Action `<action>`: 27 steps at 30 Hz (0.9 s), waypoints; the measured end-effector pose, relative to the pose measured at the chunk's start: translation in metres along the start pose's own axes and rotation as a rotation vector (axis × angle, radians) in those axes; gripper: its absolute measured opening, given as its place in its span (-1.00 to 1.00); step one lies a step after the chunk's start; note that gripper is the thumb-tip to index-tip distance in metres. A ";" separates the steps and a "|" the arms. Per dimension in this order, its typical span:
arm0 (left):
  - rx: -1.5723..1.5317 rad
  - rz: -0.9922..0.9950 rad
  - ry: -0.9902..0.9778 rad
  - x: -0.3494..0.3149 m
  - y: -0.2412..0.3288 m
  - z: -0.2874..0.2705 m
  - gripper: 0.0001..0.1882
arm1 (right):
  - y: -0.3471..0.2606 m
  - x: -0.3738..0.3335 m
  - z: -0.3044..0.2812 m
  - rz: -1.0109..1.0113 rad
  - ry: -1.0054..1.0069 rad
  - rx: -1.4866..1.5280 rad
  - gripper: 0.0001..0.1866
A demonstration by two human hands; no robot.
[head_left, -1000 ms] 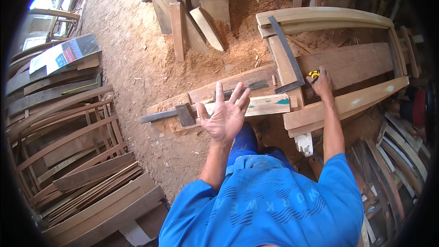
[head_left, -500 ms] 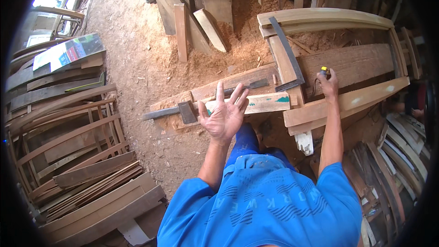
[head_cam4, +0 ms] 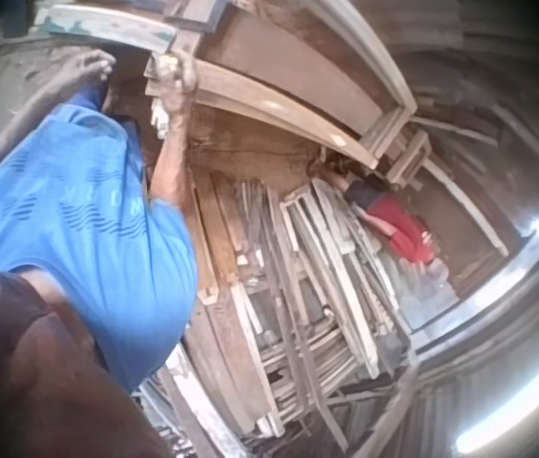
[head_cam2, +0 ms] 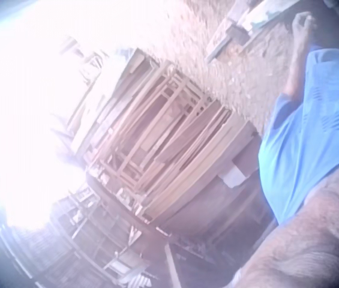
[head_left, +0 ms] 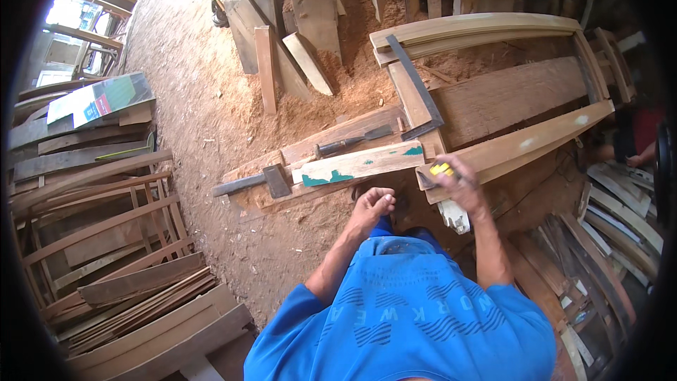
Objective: The person measures a wooden frame using a tape measure and marks it with a pencil using a try square.
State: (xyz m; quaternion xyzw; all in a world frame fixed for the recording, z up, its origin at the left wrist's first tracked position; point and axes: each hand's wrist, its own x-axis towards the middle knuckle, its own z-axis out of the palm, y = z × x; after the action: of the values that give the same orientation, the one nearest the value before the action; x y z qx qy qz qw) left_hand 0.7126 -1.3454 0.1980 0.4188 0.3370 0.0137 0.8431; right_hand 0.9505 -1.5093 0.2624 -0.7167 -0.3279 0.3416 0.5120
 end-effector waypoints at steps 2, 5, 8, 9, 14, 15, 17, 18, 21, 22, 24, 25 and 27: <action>-0.048 -0.032 -0.017 -0.002 -0.004 0.010 -0.64 | -0.018 -0.012 0.025 -0.086 -0.108 -0.116 -0.38; -0.113 -0.097 -0.032 0.002 -0.011 0.018 -0.67 | -0.021 -0.021 0.049 -0.138 -0.153 -0.316 -0.27; -0.094 -0.028 -0.049 0.000 -0.011 0.015 -0.69 | -0.026 -0.023 0.067 -0.126 -0.199 -0.395 -0.28; -0.095 -0.026 -0.047 -0.001 -0.010 0.011 -0.69 | -0.027 -0.023 0.070 -0.097 -0.221 -0.433 -0.30; -0.071 0.077 -0.157 0.001 -0.006 -0.007 -0.86 | -0.029 -0.015 0.076 -0.140 -0.284 -0.410 -0.29; -0.074 0.066 -0.151 0.001 0.000 -0.008 -0.87 | -0.027 -0.015 0.076 -0.171 -0.285 -0.393 -0.31; -0.022 0.088 -0.119 0.007 0.005 -0.020 -0.88 | -0.028 -0.015 0.074 -0.201 -0.279 -0.379 -0.32; 0.027 0.106 -0.077 0.007 0.010 -0.026 -0.89 | -0.030 -0.017 0.070 -0.184 -0.282 -0.386 -0.34; -0.010 0.167 0.127 0.005 0.041 -0.066 -0.92 | -0.030 -0.024 0.052 -0.197 -0.256 -0.427 -0.40; -0.088 0.210 0.199 -0.002 0.050 -0.088 -0.92 | -0.029 -0.027 0.045 -0.233 -0.237 -0.451 -0.43; -0.057 0.258 0.367 -0.015 0.060 -0.137 -0.88 | -0.036 -0.030 0.029 -0.185 -0.263 -0.541 -0.46; -0.058 0.277 0.417 -0.021 0.061 -0.158 -0.86 | -0.045 -0.028 0.020 -0.068 -0.308 -0.569 -0.48; 0.017 0.261 0.537 -0.025 0.057 -0.184 -0.78 | -0.038 -0.029 0.011 -0.153 -0.216 -0.651 -0.53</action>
State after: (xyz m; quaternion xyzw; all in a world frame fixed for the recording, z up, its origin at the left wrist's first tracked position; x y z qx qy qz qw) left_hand 0.6012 -1.1875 0.1747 0.4471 0.4913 0.2297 0.7113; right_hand 0.9204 -1.5172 0.3009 -0.7754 -0.5248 0.2537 0.2430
